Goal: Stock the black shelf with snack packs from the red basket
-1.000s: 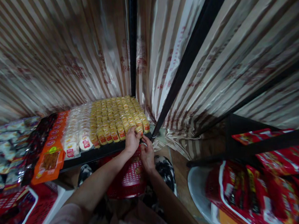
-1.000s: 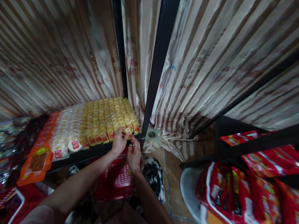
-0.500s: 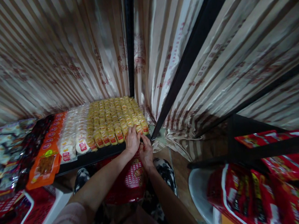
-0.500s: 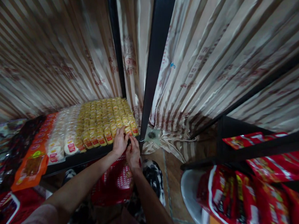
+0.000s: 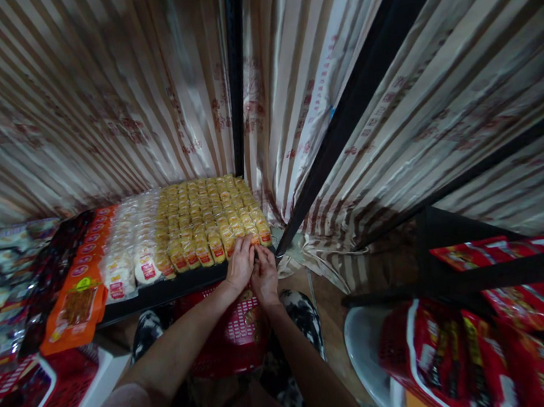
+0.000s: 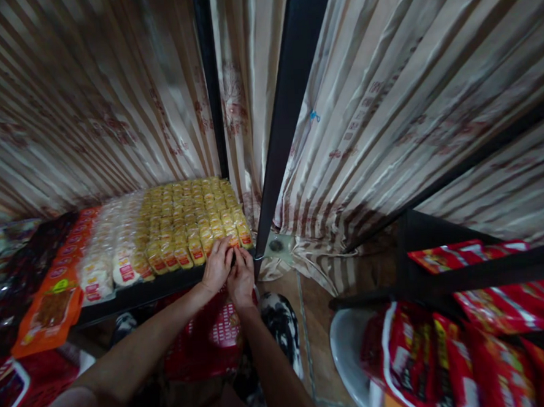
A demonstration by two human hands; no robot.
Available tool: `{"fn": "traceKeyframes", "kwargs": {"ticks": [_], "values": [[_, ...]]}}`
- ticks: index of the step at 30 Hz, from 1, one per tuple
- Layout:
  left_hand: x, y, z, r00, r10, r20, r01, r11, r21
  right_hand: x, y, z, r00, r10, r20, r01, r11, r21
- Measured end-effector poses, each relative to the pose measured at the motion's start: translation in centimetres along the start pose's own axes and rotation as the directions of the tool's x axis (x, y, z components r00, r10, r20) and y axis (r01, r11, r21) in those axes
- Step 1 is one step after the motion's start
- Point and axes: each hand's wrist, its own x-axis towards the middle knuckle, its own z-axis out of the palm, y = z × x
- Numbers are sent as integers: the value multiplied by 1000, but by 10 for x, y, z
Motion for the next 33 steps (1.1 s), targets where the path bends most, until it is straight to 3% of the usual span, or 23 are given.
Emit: {"fn": "traceKeyframes", "kwargs": {"ticks": [13, 25, 33], "values": [[-6, -11, 5, 997, 43, 70, -42, 999, -25, -1, 1, 1, 999, 28, -28, -25, 997, 73], [-6, -20, 14, 988, 78, 131, -78, 997, -6, 2, 11, 2, 999, 26, 37, -29, 997, 75], [-6, -16, 16, 992, 23, 124, -24, 1000, 13, 4, 8, -4, 998, 25, 50, -29, 995, 92]]}}
